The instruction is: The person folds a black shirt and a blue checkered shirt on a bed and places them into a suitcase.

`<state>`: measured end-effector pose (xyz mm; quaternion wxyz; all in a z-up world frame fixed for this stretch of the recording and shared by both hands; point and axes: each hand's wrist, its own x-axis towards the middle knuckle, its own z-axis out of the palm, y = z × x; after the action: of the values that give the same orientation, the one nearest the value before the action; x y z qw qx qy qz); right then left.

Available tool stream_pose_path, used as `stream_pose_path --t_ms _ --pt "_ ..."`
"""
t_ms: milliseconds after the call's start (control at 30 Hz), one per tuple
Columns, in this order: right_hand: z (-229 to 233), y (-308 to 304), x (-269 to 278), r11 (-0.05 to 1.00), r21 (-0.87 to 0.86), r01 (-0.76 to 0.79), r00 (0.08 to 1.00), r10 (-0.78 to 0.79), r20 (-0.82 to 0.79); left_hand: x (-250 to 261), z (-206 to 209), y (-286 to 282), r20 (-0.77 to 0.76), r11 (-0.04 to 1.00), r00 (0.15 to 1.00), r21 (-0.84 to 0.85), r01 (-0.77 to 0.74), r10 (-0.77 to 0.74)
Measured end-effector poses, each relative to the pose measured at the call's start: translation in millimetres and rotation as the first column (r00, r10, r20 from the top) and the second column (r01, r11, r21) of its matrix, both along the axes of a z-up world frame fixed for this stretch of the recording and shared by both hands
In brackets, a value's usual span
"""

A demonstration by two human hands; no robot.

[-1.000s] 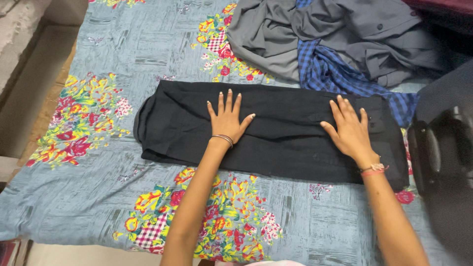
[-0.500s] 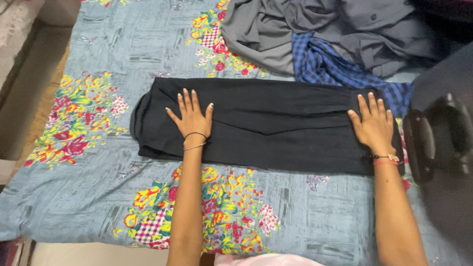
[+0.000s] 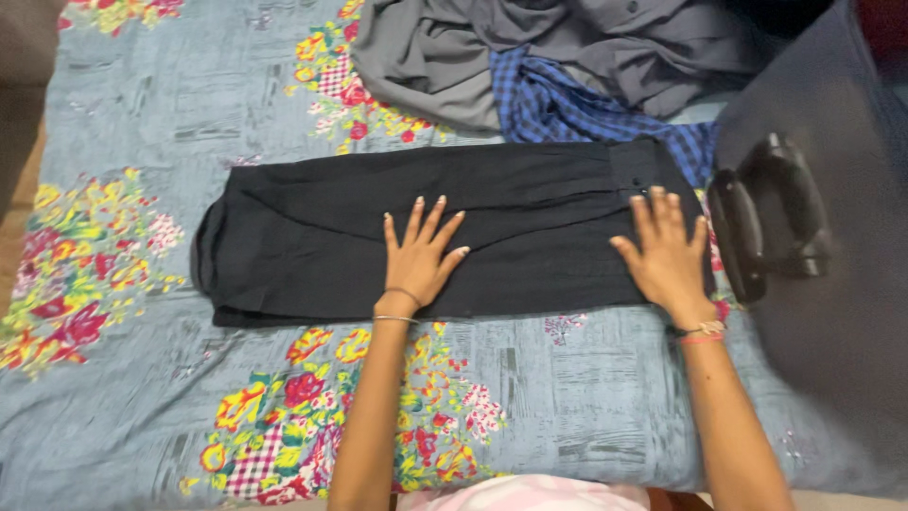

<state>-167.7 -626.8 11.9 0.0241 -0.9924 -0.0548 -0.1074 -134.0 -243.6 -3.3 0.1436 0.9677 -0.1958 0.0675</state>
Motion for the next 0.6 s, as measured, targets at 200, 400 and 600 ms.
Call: stream_pose_path --t_ms 200,400,600 --pt "-14 -28 -29 0.985 0.162 0.063 0.97 -0.099 0.224 5 -8 -10 -0.028 0.998 0.998 -0.041 -0.05 0.049" --pt "-4 -13 -41 0.938 0.013 0.347 0.903 -0.337 0.267 14 4 -100 -0.074 0.906 0.987 -0.411 0.1 -0.143" --pt "-2 -8 -56 0.935 0.06 0.35 0.886 -0.351 0.304 63 -27 -224 -0.141 0.781 0.961 -0.616 0.105 -0.24"
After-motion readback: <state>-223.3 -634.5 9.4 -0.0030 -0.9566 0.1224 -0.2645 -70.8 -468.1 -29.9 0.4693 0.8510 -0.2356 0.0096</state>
